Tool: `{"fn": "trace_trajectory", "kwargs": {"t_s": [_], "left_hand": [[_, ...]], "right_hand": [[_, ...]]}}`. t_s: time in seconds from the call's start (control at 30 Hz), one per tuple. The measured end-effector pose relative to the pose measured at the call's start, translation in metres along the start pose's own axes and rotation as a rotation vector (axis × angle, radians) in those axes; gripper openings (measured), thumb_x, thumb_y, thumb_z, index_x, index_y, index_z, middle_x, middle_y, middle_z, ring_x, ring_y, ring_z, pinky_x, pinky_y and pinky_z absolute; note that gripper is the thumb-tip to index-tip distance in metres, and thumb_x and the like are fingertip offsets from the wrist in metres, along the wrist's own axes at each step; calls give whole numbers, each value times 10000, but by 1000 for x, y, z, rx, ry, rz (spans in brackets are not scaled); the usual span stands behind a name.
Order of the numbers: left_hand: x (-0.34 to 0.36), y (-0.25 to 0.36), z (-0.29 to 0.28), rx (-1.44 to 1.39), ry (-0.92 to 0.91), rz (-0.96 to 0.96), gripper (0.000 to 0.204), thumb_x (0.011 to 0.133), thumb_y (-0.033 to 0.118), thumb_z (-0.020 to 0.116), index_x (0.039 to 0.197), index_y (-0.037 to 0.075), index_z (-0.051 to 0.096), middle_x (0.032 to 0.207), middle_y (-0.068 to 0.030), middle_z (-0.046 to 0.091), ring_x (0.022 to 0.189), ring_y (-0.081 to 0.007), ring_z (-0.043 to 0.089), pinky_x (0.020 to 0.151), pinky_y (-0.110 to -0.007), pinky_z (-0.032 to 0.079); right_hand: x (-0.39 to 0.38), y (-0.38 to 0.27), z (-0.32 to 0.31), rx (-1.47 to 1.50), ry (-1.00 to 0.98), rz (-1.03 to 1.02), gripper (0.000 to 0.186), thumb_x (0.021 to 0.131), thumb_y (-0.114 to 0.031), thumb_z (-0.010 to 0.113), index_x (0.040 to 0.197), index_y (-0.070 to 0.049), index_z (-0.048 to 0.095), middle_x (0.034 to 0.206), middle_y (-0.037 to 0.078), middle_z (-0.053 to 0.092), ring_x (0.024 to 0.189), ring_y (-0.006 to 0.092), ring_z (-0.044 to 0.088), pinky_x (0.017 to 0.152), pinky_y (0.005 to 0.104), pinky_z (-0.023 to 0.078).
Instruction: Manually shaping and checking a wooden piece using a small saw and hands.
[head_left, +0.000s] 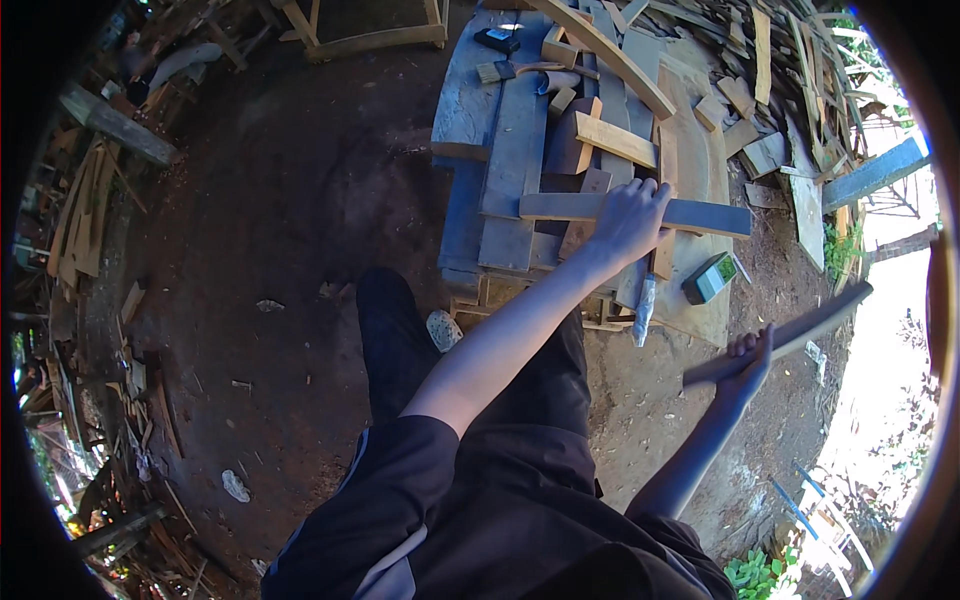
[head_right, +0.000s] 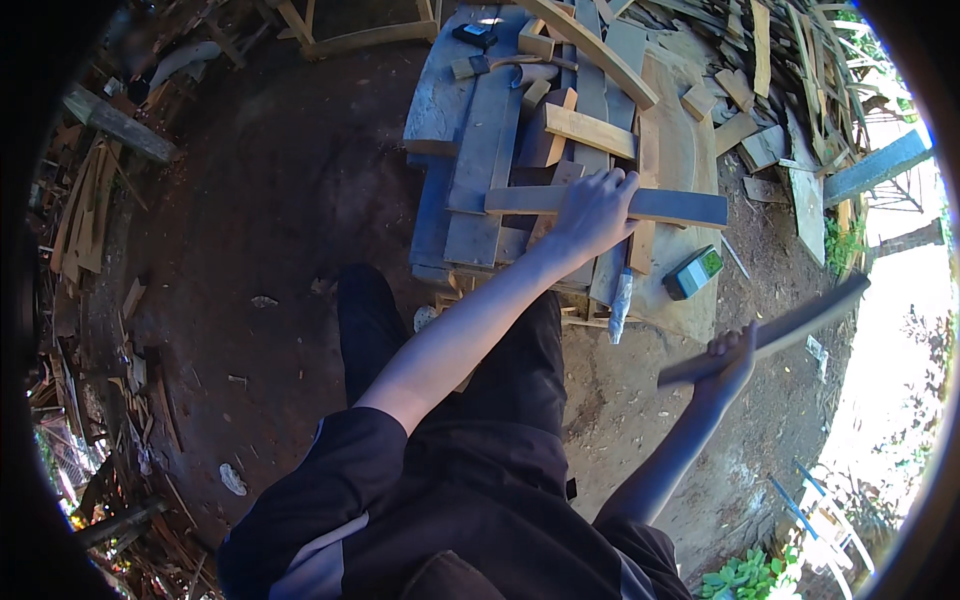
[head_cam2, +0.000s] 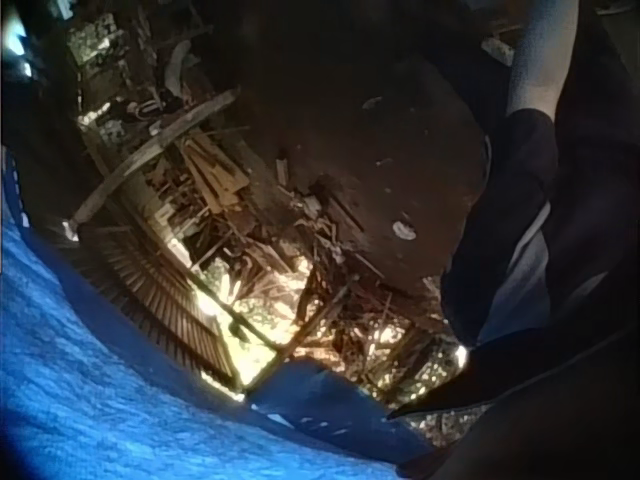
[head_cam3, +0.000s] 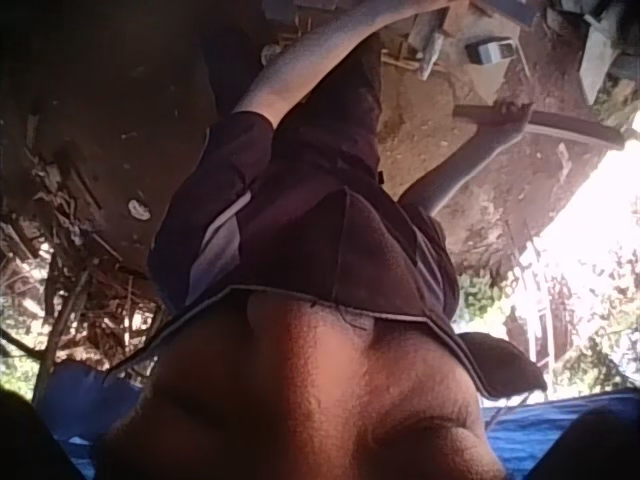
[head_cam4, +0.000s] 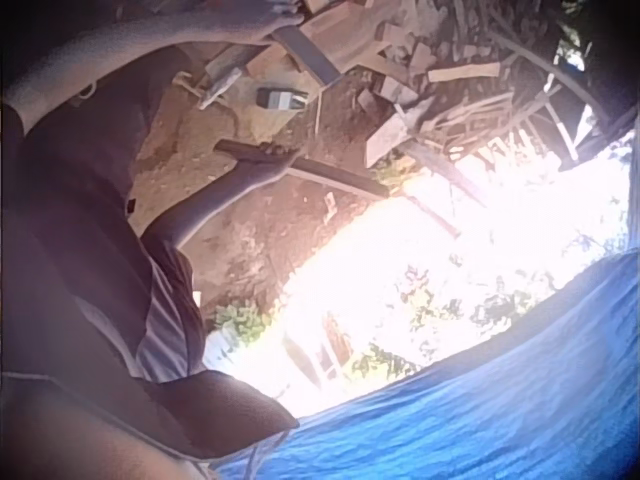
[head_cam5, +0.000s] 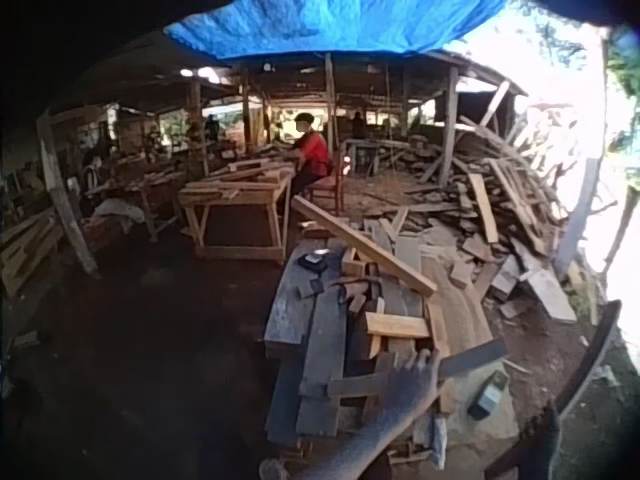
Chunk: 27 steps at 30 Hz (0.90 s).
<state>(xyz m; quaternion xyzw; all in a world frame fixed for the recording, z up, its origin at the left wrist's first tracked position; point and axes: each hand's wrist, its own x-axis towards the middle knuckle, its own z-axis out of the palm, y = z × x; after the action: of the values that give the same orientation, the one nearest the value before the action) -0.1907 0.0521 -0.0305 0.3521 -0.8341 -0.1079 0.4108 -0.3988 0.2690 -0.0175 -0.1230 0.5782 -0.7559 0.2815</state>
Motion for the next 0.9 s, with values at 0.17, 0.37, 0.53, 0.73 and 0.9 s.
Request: {"fn": "trace_trajectory", "kwargs": {"t_s": [0.17, 0.37, 0.53, 0.73, 0.9], "left_hand": [[8, 11, 13, -4, -7, -15, 445, 714, 254, 847, 1019, 70, 581, 916, -94, 642, 887, -286, 683, 744, -413, 560], [7, -2, 12, 4, -59, -47, 434, 703, 249, 847, 997, 80, 577, 882, -81, 645, 878, -276, 690, 738, -414, 563], [-4, -13, 17, 27, -88, -33, 420, 697, 250, 844, 974, 79, 579, 871, -85, 648, 857, -285, 694, 718, -426, 564], [3, -4, 19, -12, -56, -29, 388, 689, 230, 837, 943, 78, 586, 868, -93, 663, 853, -291, 697, 716, -423, 564], [0, -12, 16, 13, -70, -25, 423, 689, 254, 844, 980, 46, 619, 892, -119, 684, 856, -292, 702, 738, -417, 564]], "right_hand": [[62, 67, -60, -836, 67, -398, 236, 899, -165, 715, 1022, -40, 557, 669, 17, 515, 599, 82, 511, 519, 248, 435], [33, -5, -36, -139, 124, -144, 192, 864, -179, 670, 980, -42, 601, 692, 17, 553, 582, 107, 531, 543, 266, 436], [5, 28, -26, -730, -221, -26, 194, 852, -138, 667, 997, -31, 596, 670, 37, 566, 536, 117, 529, 491, 285, 433], [9, -10, -34, -132, 72, 5, 204, 880, -173, 660, 1007, -44, 565, 667, -1, 491, 564, 107, 501, 520, 253, 428], [-13, 20, -7, -683, -314, 79, 183, 895, -143, 652, 1003, -29, 558, 666, 18, 525, 538, 144, 534, 490, 299, 453]]}}
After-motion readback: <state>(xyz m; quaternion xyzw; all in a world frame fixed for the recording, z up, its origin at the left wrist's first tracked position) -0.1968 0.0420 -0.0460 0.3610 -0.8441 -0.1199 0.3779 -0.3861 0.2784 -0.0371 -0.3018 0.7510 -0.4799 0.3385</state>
